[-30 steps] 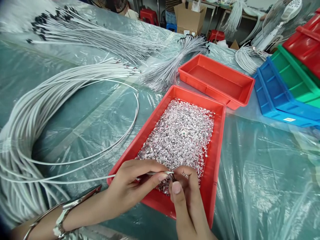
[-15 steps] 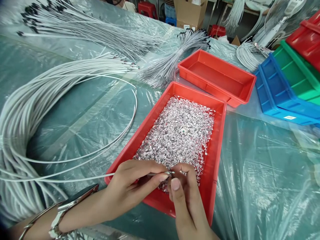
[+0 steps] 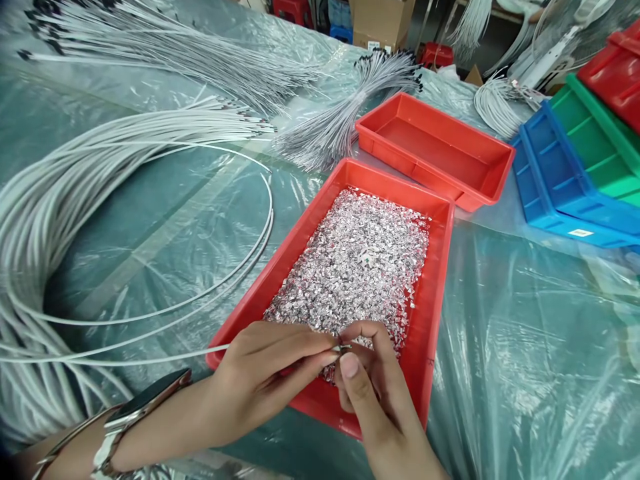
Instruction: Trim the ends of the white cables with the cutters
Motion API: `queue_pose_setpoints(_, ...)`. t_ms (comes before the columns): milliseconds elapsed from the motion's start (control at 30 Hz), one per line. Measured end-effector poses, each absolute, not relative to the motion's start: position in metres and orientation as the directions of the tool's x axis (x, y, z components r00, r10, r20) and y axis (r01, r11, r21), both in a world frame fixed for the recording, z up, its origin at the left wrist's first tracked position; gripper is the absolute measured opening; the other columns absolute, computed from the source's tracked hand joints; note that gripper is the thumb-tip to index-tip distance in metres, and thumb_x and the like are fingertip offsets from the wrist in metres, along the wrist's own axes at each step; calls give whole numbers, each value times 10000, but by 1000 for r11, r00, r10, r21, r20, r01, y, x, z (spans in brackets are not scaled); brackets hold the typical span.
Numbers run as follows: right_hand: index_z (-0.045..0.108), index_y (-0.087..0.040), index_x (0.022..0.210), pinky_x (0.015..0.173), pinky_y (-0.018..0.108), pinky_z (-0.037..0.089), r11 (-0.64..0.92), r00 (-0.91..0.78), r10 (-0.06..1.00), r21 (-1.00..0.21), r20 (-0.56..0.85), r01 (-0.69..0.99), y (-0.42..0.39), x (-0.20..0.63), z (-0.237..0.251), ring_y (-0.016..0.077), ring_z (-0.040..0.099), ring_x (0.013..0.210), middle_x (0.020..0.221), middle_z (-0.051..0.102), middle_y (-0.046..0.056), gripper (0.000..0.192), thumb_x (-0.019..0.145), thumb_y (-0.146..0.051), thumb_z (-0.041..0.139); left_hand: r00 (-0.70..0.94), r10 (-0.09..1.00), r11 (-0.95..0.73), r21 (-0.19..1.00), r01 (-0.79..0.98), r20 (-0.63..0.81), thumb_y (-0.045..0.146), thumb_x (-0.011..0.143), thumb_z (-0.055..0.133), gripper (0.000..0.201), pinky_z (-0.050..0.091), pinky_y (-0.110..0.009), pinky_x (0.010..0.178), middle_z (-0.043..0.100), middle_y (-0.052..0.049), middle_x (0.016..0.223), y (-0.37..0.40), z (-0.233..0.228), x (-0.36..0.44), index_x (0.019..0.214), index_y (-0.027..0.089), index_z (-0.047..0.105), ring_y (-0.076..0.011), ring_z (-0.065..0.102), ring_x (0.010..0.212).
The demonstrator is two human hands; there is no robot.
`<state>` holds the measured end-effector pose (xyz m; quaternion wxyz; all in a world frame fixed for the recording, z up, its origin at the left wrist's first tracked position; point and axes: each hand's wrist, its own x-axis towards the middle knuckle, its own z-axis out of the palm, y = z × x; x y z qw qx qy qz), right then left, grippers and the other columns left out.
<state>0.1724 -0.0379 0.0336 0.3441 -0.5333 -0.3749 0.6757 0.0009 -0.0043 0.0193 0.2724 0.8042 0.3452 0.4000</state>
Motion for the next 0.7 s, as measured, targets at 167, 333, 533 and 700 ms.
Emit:
queue_pose_setpoints(167, 544, -296, 1021, 537, 238, 311, -486, -177, 868, -867, -464, -111, -37, 170, 34, 117, 319, 553, 644, 405, -66, 305, 910, -580, 552, 468, 698, -716, 538, 446, 541, 147, 1012, 410, 158, 501, -242, 523, 716, -49, 776, -6, 21, 2, 984, 133, 564, -132, 663, 613)
queue_pose_setpoints(333, 557, -327, 1034, 533, 235, 343, -435, -93, 900, -894, -426, -112, -44, 165, 33, 119, 339, 541, 651, 426, -66, 261, 920, -562, 551, 451, 723, -690, 580, 433, 523, 166, 1012, 412, 155, 506, -241, 532, 702, -33, 767, -9, 21, 1, 962, 162, 558, -129, 652, 608)
queue_pose_setpoints(533, 603, -342, 1103, 957, 347, 445, -337, -22, 941, -941, -337, 12, -50, 158, 24, 202, 566, 996, 1089, 604, 17, 260, 932, -528, 543, 378, 819, -544, 796, 266, 433, 131, 977, 483, 88, 506, -166, 620, 692, -8, 803, -10, 18, -2, 998, 169, 560, -80, 641, 658)
queue_pose_setpoints(700, 639, -367, 1051, 709, 237, 483, -302, 43, 951, -951, -305, -61, -46, 160, 29, 136, 507, 708, 793, 537, -32, 262, 878, -562, 615, 345, 847, -504, 819, 274, 405, 143, 968, 519, 61, 488, -177, 608, 680, 8, 773, -9, 18, -2, 982, 180, 564, -77, 621, 623)
